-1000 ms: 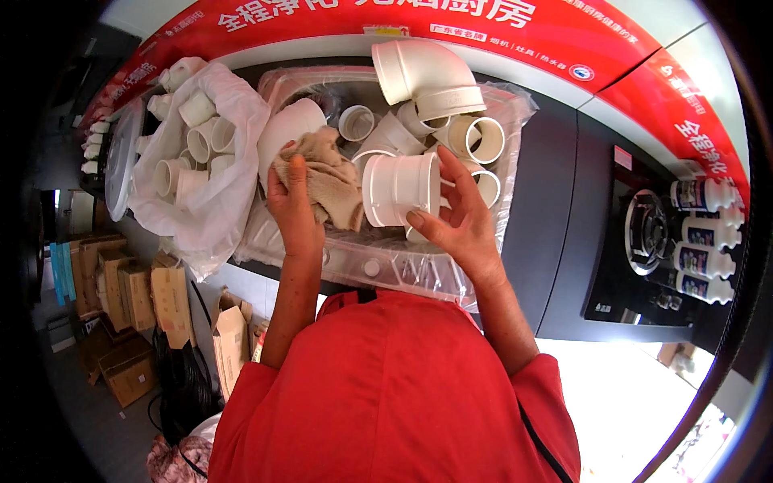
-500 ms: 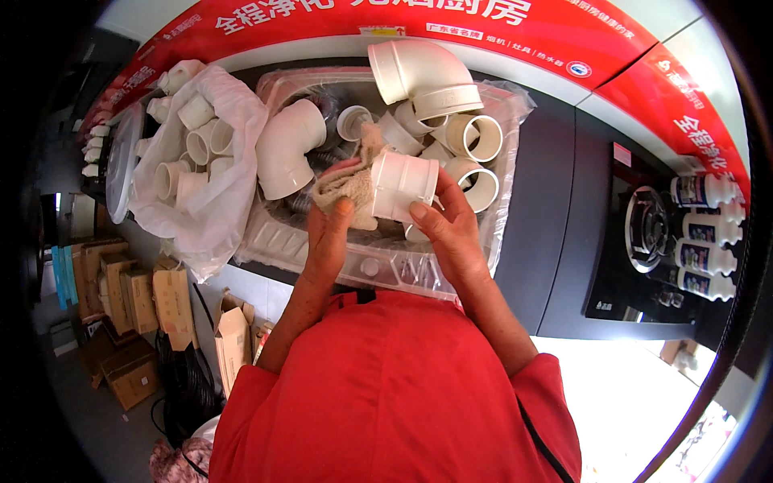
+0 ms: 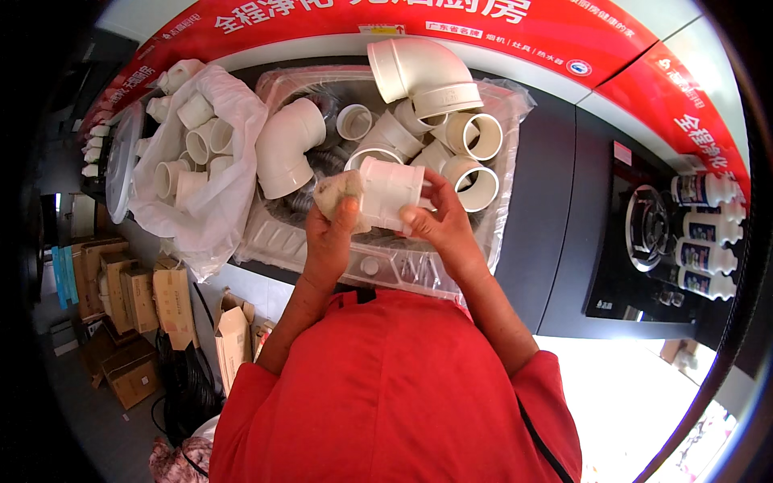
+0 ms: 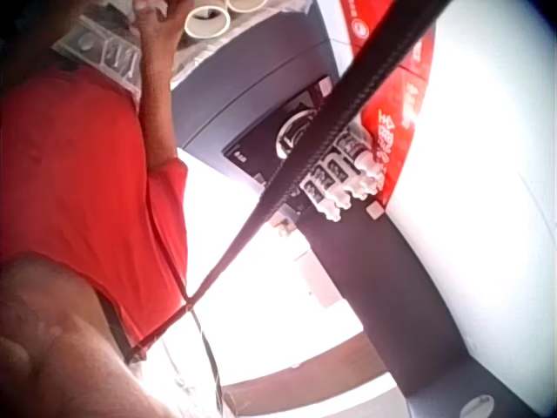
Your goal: The person wipes white plastic pipe fittings with a cloth, handling them one at a time from a pile on a tray. They rotate each piece to wipe different surfaces and place the cleaned items back into the pile.
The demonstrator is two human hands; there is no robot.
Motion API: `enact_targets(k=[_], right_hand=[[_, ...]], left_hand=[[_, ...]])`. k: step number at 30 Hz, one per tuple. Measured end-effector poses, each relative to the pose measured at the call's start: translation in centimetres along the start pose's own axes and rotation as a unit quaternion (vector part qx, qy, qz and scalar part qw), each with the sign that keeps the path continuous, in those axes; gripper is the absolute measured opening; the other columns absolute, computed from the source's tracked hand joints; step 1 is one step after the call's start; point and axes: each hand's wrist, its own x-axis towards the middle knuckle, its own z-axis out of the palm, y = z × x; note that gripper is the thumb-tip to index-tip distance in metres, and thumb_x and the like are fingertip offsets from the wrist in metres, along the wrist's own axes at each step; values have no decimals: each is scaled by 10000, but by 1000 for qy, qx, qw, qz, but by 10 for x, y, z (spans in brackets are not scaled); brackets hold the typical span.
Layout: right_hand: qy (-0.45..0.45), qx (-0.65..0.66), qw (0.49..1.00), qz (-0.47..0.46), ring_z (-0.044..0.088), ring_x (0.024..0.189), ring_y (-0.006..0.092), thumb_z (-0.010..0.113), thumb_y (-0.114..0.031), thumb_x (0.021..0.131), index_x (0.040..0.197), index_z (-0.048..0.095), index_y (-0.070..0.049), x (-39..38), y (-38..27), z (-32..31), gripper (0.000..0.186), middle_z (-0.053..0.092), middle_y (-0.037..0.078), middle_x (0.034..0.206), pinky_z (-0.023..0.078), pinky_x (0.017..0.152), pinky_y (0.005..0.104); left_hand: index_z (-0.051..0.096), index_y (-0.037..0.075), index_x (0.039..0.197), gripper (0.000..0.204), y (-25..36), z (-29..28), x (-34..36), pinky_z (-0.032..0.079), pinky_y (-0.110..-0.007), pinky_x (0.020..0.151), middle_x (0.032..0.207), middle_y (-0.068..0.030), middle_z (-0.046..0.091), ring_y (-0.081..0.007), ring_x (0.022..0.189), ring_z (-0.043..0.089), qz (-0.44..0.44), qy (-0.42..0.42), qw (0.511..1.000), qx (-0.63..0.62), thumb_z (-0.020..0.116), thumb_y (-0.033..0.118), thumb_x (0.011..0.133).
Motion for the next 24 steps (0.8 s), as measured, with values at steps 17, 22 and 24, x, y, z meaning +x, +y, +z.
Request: enact_targets(k=[17, 22, 24], right_hand=[[-8, 18, 999, 44, 598, 961, 242, 608, -537, 792, 1309, 385, -49, 8, 10, 0, 746, 527, 118, 1183, 540, 716, 350], [-53, 19, 992, 109, 612, 968, 269, 554, -625, 792, 1327, 387, -57, 5, 7, -5, 799, 515, 139, 1216, 532, 732, 354], [-33, -78, 996, 12, 597, 1004, 271, 656, -531, 761, 1332, 389, -61, 3, 4, -3, 787, 483, 145, 1251, 525, 757, 356]], left_hand=[[407, 3, 1312, 465, 4, 9, 7, 379, -258, 926, 1197, -55, 500, -105, 1059, 469, 83, -12, 996, 19, 544, 222, 925], [423, 8, 1299, 446, 0, 5, 7, 384, -254, 919, 1176, -47, 512, -104, 1047, 475, 61, -6, 998, -1, 553, 201, 918], [445, 19, 1282, 432, -3, 2, 11, 404, -251, 896, 1142, -35, 535, -96, 1017, 496, 20, 21, 999, -35, 549, 237, 924]])
